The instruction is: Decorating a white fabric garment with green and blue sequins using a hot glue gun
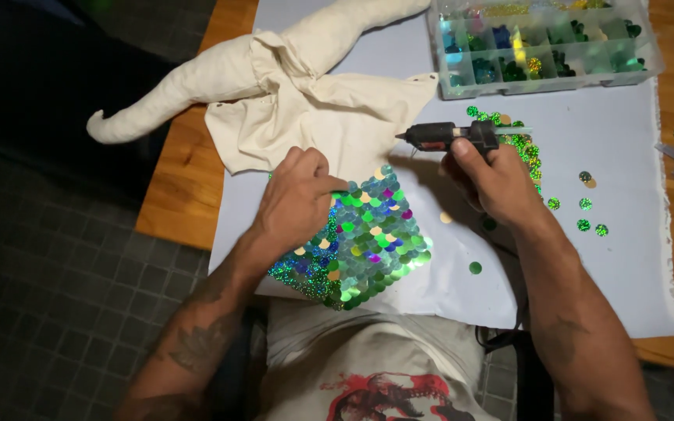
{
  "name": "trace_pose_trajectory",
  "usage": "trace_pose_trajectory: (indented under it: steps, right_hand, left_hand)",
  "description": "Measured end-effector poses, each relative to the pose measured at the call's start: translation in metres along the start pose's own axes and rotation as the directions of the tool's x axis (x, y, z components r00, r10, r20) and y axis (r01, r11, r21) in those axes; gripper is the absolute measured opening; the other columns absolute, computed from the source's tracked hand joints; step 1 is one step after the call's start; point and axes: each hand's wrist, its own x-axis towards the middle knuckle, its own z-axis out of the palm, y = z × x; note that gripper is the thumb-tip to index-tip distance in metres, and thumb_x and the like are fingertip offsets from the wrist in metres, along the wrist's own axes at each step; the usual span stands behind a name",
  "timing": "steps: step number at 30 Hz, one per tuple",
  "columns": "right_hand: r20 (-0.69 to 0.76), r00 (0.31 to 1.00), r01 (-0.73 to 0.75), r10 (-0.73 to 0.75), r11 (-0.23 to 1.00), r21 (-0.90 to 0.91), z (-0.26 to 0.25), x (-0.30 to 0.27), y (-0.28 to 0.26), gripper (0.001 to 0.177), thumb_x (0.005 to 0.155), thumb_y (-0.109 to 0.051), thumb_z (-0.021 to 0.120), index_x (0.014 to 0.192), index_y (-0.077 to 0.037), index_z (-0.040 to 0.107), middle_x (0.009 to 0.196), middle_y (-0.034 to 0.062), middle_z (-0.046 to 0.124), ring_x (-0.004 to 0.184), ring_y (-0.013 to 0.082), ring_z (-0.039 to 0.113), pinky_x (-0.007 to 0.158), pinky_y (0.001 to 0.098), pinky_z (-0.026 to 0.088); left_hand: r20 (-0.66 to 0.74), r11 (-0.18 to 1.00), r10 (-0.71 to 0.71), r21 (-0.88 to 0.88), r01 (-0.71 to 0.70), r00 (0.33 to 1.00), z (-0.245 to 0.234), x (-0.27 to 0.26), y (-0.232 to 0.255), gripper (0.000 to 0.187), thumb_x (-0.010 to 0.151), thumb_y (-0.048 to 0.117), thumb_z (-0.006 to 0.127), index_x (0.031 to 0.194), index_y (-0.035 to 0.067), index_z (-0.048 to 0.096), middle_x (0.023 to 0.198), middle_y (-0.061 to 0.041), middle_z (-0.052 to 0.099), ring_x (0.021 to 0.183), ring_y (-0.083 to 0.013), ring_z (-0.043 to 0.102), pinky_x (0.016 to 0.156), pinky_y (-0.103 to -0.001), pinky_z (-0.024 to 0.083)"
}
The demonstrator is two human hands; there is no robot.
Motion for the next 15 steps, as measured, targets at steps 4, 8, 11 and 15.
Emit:
trace_pose_trajectory:
  steps: [4,8,11,15]
  right_hand:
    - [-0.010,0.999,0.037,-0.036,0.994,0.102,0.004,0.000,0.007,0.051,0.109,-0.040,0.060,0.071,-0.006,0.065,0.050,0.0102,0.056,0.038,0.0186,0.053,0.039,0.0308,0.044]
    - [0.014,0.999,0.046,-0.048,0.992,0.119,0.006,0.002,0.006,0.051,0.109,-0.039,0.058,0.071,-0.007,0.066,0.049,0.0087,0.055,0.036,0.0167,0.051,0.036,0.0299,0.043]
    - [0.023,0.997,0.072,-0.076,0.988,0.136,0.006,-0.001,0.003,0.046,0.110,-0.036,0.058,0.076,-0.005,0.066,0.051,0.0089,0.054,0.034,0.0165,0.051,0.034,0.0291,0.043]
    - [0.028,0.998,0.046,-0.049,0.997,0.069,0.005,0.003,0.003,0.053,0.109,-0.041,0.060,0.069,-0.007,0.066,0.051,0.0099,0.056,0.039,0.0176,0.052,0.038,0.0312,0.043]
  left_hand:
    - [-0.016,0.990,0.099,0.098,-0.097,0.995,0.011,-0.006,-0.004,0.036,0.096,0.005,0.048,0.093,0.017,0.082,0.088,-0.002,0.040,0.084,-0.0245,0.044,0.075,-0.037,0.044]
    - [-0.021,0.984,0.142,0.113,-0.139,0.990,0.022,-0.011,-0.017,0.037,0.094,0.007,0.048,0.094,0.021,0.082,0.089,-0.003,0.039,0.084,-0.0274,0.046,0.072,-0.040,0.045]
    - [-0.008,0.990,0.114,0.084,-0.113,0.993,0.025,-0.012,-0.019,0.044,0.094,0.005,0.044,0.093,0.026,0.083,0.089,-0.001,0.037,0.082,-0.0257,0.046,0.071,-0.038,0.045]
    - [-0.013,0.989,0.117,0.095,-0.115,0.993,0.027,-0.009,-0.022,0.043,0.096,0.007,0.044,0.092,0.026,0.082,0.089,-0.001,0.037,0.083,-0.0253,0.046,0.072,-0.038,0.044]
